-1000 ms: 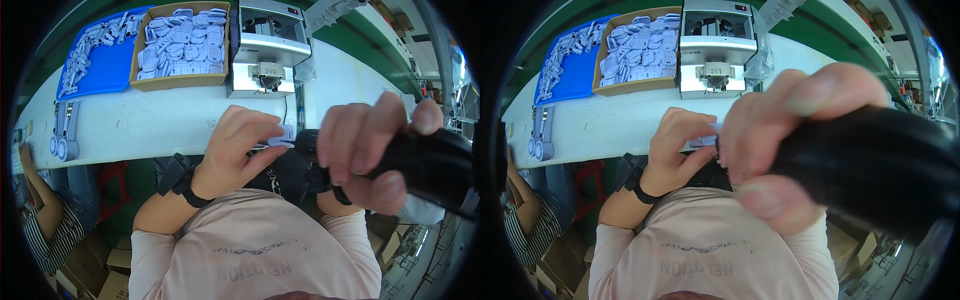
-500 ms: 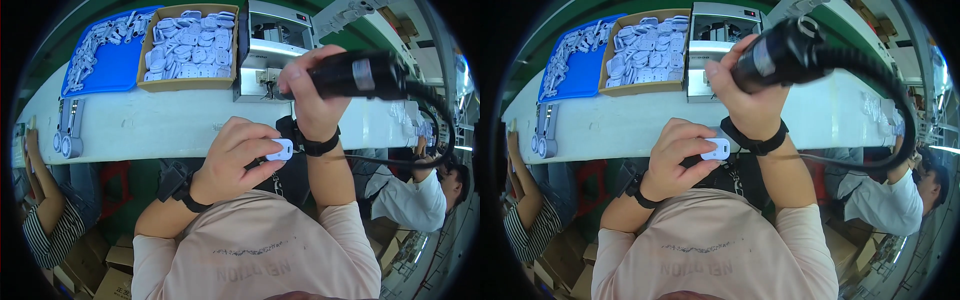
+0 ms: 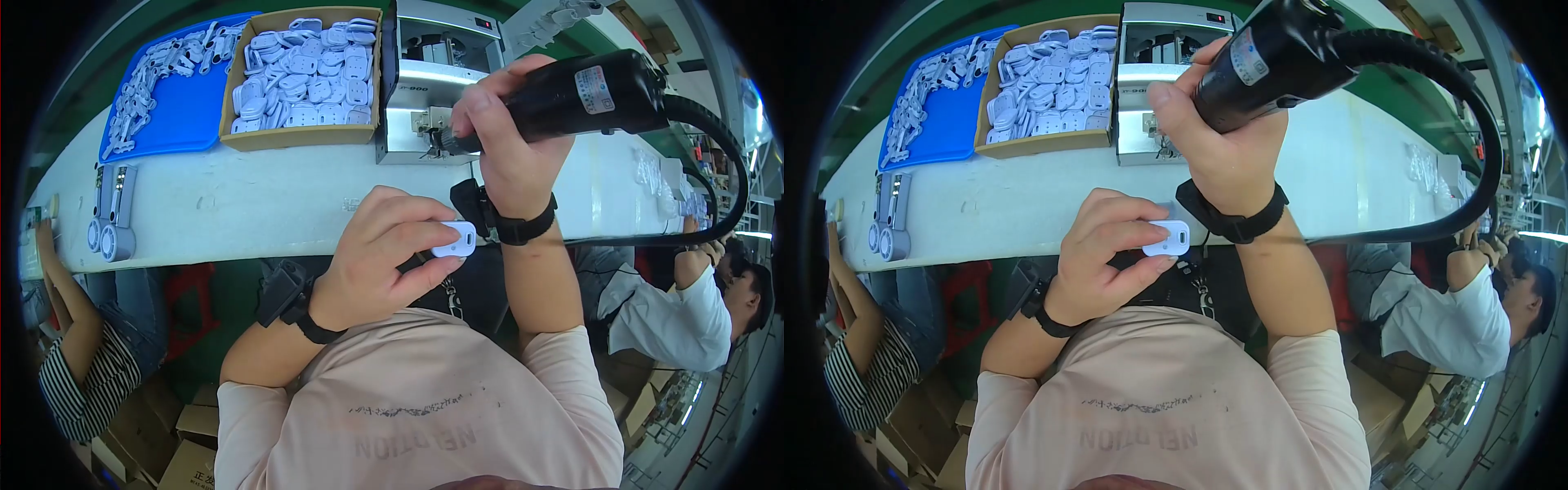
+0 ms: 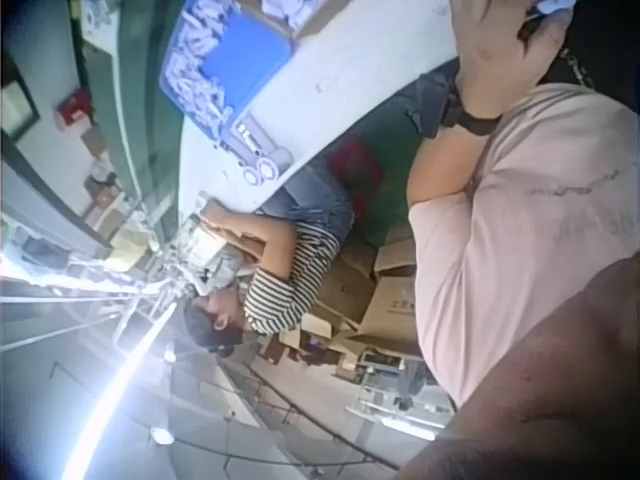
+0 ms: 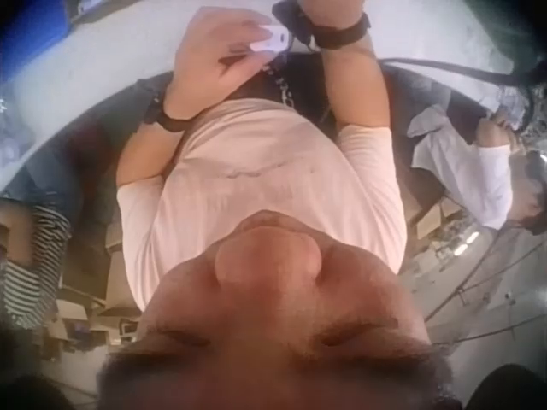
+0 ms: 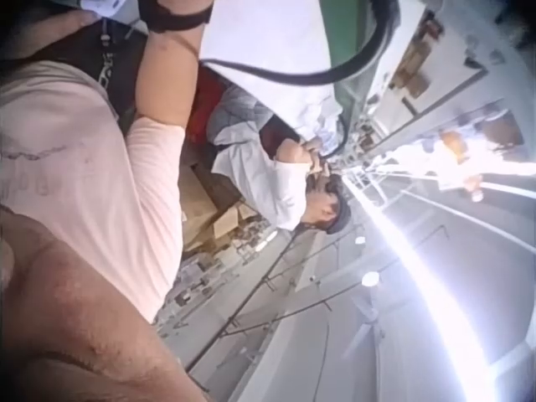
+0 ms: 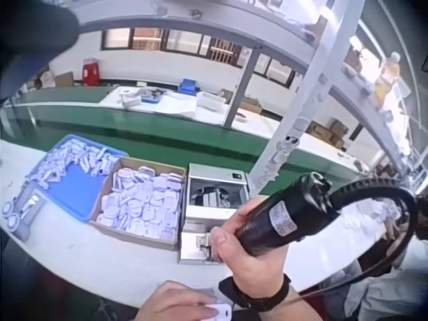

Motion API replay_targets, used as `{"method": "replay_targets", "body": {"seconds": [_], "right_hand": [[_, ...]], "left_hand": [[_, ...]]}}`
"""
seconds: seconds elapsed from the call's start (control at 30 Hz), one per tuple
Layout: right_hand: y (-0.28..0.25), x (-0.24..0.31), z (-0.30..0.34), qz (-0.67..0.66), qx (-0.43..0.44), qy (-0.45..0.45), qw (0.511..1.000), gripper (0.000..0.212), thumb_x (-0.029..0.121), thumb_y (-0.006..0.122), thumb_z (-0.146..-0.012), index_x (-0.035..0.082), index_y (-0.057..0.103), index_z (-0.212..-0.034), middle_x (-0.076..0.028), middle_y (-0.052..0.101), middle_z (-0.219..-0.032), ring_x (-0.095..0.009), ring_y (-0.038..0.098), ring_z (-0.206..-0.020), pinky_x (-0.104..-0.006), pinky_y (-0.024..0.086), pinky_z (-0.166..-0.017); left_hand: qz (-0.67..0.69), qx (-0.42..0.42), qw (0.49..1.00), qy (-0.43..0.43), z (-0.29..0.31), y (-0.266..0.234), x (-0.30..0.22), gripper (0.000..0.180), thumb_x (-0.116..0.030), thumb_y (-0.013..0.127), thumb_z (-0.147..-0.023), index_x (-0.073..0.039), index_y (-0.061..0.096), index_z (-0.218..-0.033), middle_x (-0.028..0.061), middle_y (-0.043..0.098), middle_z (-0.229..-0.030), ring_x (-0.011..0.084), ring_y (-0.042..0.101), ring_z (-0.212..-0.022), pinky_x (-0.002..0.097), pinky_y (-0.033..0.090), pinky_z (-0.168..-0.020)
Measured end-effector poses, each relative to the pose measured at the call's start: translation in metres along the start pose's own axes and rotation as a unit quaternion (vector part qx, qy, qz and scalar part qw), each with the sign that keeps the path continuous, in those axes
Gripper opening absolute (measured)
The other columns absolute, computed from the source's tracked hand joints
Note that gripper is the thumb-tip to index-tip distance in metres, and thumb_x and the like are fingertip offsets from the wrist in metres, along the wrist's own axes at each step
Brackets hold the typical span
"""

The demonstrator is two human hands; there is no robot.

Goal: The person picks up a white plastic component from a box, fits it onto a handheld fan base, and secures it using a power screwdriver. They then pick up a fan blade assembly, attach it to the base, and press the parts together by hand before setting the completed fan aside.

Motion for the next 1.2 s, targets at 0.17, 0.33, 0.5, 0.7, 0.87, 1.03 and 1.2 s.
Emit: {"method": "replay_targets", "body": {"seconds": [0.17,0.33,0.5,0.7,0.87,1.03,1.2], "right_hand": [[0.007,0.005,0.002,0.010,0.039,0.048,0.998,0.041,-0.005,0.067,-0.094,0.004,0.050,-0.130,-0.010,0.066,-0.087,-0.020,0.063,-0.066,-0.0365,0.055,-0.064],[-0.021,0.044,0.002,-0.141,0.010,0.020,0.990,0.050,0.004,0.075,-0.092,0.002,0.050,-0.135,-0.006,0.065,-0.084,-0.017,0.064,-0.065,-0.0319,0.053,-0.061],[0.006,0.124,0.004,-0.185,0.235,-0.054,0.953,0.049,0.020,0.064,-0.105,0.013,0.044,-0.148,-0.004,0.055,-0.093,-0.015,0.058,-0.067,-0.0315,0.050,-0.062],[0.026,0.121,0.015,-0.163,0.235,-0.052,0.957,0.054,0.024,0.066,-0.105,0.014,0.040,-0.151,-0.004,0.056,-0.092,-0.016,0.058,-0.063,-0.0329,0.051,-0.061],[0.028,0.107,0.017,-0.135,0.208,-0.062,0.967,0.055,0.024,0.069,-0.104,0.014,0.040,-0.150,-0.004,0.057,-0.093,-0.017,0.057,-0.060,-0.0339,0.051,-0.060],[0.032,0.109,0.020,-0.116,0.230,-0.071,0.964,0.051,0.022,0.067,-0.104,0.015,0.042,-0.148,-0.005,0.058,-0.095,-0.017,0.058,-0.061,-0.0351,0.052,-0.061],[0.024,0.109,0.010,-0.150,0.197,-0.042,0.968,0.049,0.021,0.066,-0.104,0.015,0.043,-0.147,-0.005,0.057,-0.095,-0.017,0.058,-0.063,-0.0355,0.051,-0.062]], "left_hand": [[-0.002,0.007,1.000,-0.002,0.001,-0.003,0.000,0.037,-0.007,0.089,-0.076,-0.009,0.072,-0.109,0.0081,0.072,-0.118,0.0294,0.064,-0.095,0.0388,0.052,-0.083],[0.005,0.008,1.000,-0.003,-0.001,-0.003,0.000,0.042,-0.005,0.088,-0.077,-0.007,0.071,-0.115,0.0112,0.073,-0.117,0.0286,0.065,-0.097,0.0382,0.053,-0.084],[0.005,0.018,0.999,-0.048,0.000,-0.001,0.003,0.047,-0.003,0.087,-0.076,-0.004,0.070,-0.121,0.0106,0.074,-0.114,0.0279,0.065,-0.096,0.0377,0.052,-0.085],[0.001,0.015,0.999,-0.038,-0.004,-0.003,0.000,0.049,-0.004,0.088,-0.076,-0.004,0.071,-0.122,0.0097,0.074,-0.112,0.0291,0.065,-0.095,0.0380,0.052,-0.084],[-0.002,-0.005,0.999,-0.045,-0.006,-0.007,0.000,0.046,-0.007,0.089,-0.076,-0.005,0.073,-0.119,0.0087,0.073,-0.107,0.0303,0.064,-0.092,0.0394,0.052,-0.082],[0.000,0.002,0.999,-0.051,-0.009,-0.010,0.000,0.045,-0.007,0.089,-0.076,-0.005,0.073,-0.118,0.0091,0.073,-0.104,0.0301,0.065,-0.091,0.0399,0.052,-0.080],[0.000,0.003,0.998,-0.056,-0.009,-0.008,-0.002,0.041,-0.007,0.089,-0.076,-0.005,0.073,-0.114,0.0089,0.072,-0.104,0.0305,0.065,-0.092,0.0399,0.052,-0.081]]}}
Point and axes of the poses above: each hand's wrist, its own z-axis away from the middle knuckle, its own y-axis out of the palm, x = y × z, the point moved 8 cm from there along -z, towards the middle knuckle
